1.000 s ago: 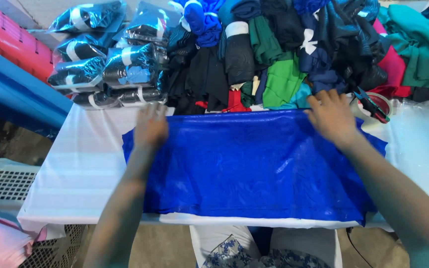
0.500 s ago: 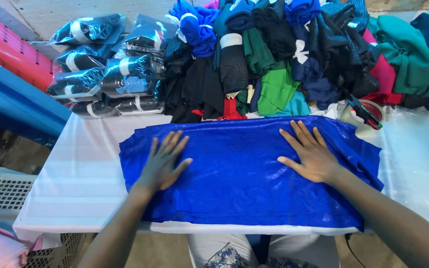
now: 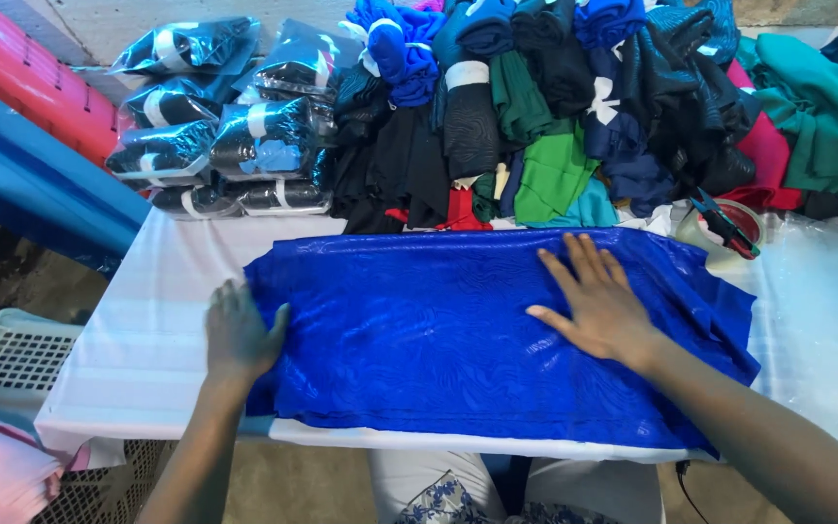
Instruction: A person unfolds a blue fabric item, smooths it out on a table, folds it into a compact rectangle, and secures it with a white tie.
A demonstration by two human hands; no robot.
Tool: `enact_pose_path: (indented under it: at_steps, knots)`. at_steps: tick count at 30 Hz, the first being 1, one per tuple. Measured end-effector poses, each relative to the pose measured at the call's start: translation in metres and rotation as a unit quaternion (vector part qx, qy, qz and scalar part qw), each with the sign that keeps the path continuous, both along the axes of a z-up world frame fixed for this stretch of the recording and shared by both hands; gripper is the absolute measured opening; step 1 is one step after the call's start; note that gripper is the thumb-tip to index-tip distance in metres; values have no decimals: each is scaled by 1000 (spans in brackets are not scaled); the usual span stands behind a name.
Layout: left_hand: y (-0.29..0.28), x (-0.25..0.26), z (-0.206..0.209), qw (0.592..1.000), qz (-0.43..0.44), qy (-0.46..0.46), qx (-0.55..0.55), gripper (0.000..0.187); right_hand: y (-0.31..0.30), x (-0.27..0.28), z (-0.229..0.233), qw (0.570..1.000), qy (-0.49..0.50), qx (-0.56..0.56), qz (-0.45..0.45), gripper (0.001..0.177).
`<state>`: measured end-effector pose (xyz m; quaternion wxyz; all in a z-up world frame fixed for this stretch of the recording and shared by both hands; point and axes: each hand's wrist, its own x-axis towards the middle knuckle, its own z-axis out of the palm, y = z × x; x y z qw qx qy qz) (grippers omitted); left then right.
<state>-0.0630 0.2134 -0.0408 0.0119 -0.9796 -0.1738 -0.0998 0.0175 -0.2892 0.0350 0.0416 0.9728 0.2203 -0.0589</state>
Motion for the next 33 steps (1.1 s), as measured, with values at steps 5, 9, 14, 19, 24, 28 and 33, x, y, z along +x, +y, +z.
enact_pose_path:
  at_steps: [5,9,14,19,24,28,33]
  knots:
    - [-53,31,44,987,-139,-50,-66,73,60,3,3,993,6,88,80,83]
    - [-70,60,38,961,-248,67,-98,65,88,17,-7,987,26,136,87,82]
    - [-44,63,47,964,-237,110,-49,64,73,14,-11,983,24,143,110,78]
    - [-24,60,35,973,-195,112,-56,69,40,3,-16,986,7,151,74,78]
    - [-25,58,37,975,-174,120,-66,72,-23,11,-34,991,-49,126,-6,80]
    - [-17,62,35,971,-181,147,-45,75,-80,23,-43,985,-61,157,-48,76]
    - [-13,77,18,967,-253,7,7,79,-138,56,-41,963,-183,193,-28,54]
